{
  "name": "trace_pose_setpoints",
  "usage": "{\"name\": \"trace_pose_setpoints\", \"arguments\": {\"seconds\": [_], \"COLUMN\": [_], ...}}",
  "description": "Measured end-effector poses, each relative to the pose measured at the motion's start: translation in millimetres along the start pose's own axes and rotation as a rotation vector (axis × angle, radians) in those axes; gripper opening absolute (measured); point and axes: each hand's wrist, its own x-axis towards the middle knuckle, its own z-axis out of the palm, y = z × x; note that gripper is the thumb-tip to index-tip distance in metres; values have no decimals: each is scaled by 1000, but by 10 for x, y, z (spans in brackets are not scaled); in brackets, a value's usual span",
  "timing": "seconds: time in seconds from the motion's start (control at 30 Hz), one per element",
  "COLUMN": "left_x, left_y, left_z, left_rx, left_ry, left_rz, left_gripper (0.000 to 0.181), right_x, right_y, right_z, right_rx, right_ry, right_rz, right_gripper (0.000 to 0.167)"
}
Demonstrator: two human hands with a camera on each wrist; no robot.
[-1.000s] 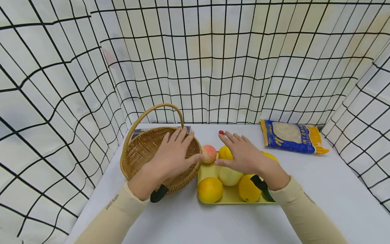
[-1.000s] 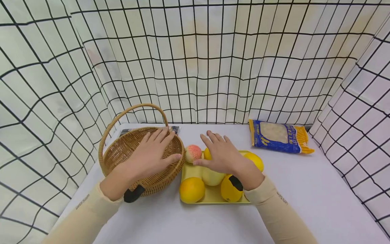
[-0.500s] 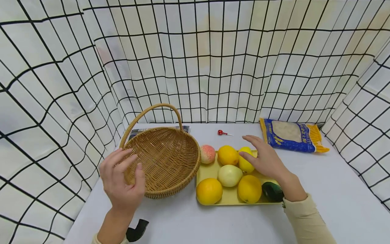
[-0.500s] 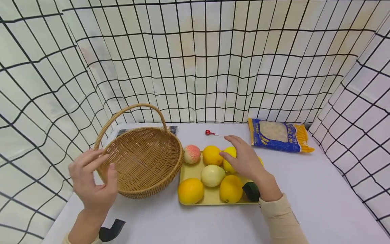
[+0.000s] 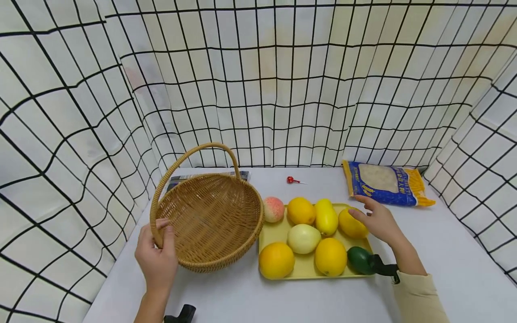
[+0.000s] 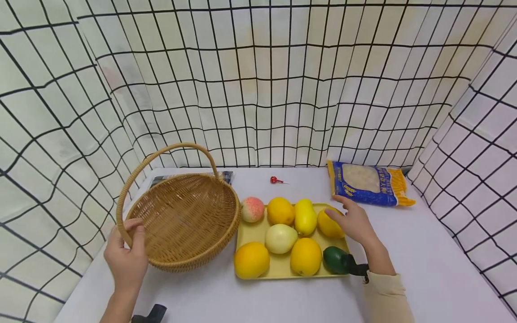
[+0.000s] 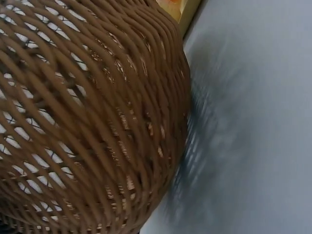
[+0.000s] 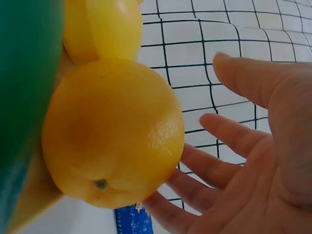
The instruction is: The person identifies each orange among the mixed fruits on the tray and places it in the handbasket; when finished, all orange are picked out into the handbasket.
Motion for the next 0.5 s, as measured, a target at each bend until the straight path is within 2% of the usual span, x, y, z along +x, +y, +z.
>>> {"name": "trace_pose_setpoints", "arguments": {"seconds": [0.03,0.13,0.3,0.4,0.5], "left_x": [3,37,91,84,73], "left_y": [-46,-156,-282,-326,-342], "left_z": [-1,-2,-9,-25,-38], "left_rx": [-7,-49,-146,-197,-258], "left_ry": [-4,4,5,4,14], "left_rz": [-12,-58,-136,-140,-112], "left_gripper": [10,12,21,25,27], "right_x": [-9,-27,-61,-88,-94], "right_y": [31,106,164,147,125], "right_z": [2,-3,-65,-107,-130], "right_rx": [17,64,165,228,238], "right_ry": [-24,-71,-79,-82,-92], "right_rz": [16,62,124,148,149], "right_gripper": [70,75,74,75,74]}}
